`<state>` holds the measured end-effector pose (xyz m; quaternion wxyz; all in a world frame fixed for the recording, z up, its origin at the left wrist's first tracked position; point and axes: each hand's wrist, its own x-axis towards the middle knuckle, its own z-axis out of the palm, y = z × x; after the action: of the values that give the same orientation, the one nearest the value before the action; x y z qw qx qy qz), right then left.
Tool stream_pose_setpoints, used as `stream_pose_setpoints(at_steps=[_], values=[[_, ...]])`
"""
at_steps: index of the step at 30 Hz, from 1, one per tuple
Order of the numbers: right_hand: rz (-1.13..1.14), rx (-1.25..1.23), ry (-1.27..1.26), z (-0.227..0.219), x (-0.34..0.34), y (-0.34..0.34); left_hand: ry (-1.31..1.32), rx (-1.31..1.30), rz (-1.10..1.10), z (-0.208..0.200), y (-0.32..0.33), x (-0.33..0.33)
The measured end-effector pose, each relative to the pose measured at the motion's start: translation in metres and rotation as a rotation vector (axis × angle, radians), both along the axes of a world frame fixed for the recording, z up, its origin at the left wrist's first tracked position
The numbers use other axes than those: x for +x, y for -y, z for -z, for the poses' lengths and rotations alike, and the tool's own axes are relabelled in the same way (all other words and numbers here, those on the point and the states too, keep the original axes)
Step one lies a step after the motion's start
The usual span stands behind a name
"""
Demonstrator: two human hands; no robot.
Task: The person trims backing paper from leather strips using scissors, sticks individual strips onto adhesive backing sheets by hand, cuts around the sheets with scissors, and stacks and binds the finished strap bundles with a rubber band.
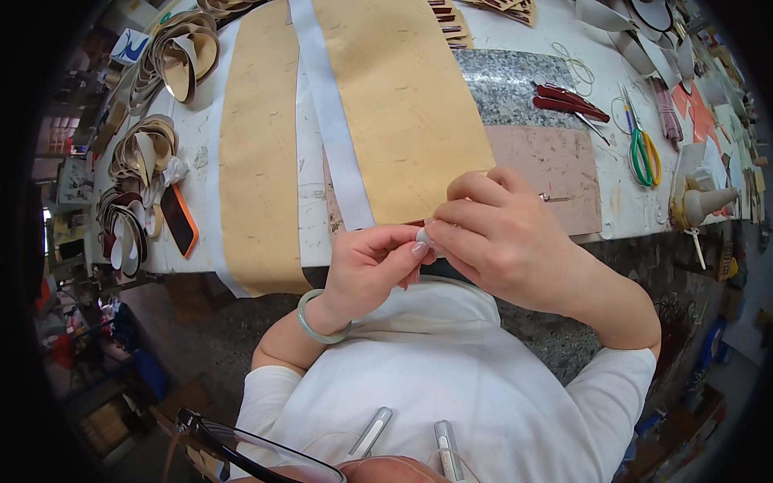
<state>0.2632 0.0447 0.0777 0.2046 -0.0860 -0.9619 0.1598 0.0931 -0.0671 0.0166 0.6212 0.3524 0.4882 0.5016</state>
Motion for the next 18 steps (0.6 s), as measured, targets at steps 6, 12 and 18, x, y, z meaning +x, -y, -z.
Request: stream_pose_setpoints(at_steps=[6,12,18], values=[[0.197,-0.042,-0.099,0.005,0.004,0.028,-0.104,0.235,0.015,0.002,0.003,0.007],[0.691,-0.515,0.296,0.002,0.116,0.022,0.099,-0.101,-0.07,-0.009,0.003,-0.038],[0.709,-0.39,0.187,-0.029,0.099,0.038,0.097,-0.23,0.119,-0.01,0.004,-0.042]])
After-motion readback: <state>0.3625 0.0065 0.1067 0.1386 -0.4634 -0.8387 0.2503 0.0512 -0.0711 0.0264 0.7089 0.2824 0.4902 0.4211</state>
